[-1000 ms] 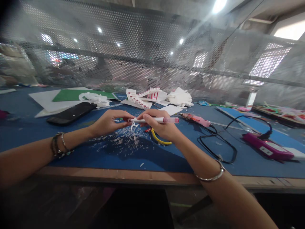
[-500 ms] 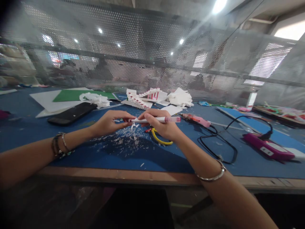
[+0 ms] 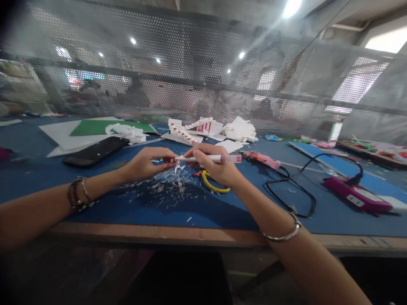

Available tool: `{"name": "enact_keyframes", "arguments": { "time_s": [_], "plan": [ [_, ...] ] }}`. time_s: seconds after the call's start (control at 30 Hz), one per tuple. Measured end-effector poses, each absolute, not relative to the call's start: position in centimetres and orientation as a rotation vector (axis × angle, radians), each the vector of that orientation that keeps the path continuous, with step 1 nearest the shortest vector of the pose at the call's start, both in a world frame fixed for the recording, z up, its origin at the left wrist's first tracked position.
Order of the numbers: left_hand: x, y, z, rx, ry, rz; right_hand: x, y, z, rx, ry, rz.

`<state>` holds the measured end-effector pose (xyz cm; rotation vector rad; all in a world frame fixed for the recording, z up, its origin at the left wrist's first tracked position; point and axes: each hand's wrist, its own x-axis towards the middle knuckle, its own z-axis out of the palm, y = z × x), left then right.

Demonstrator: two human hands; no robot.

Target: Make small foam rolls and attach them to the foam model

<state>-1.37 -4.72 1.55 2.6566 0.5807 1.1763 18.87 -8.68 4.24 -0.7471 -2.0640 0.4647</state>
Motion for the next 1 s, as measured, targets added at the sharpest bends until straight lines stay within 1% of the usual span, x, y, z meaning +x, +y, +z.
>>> {"name": "enact_keyframes", "arguments": {
  "time_s": [1.0],
  "plan": [
    [-1.35,-5.02,1.79,2.637,0.583,1.178,18.78,-8.78,4.31,-0.723,-2.130,0.379]
  ]
}}
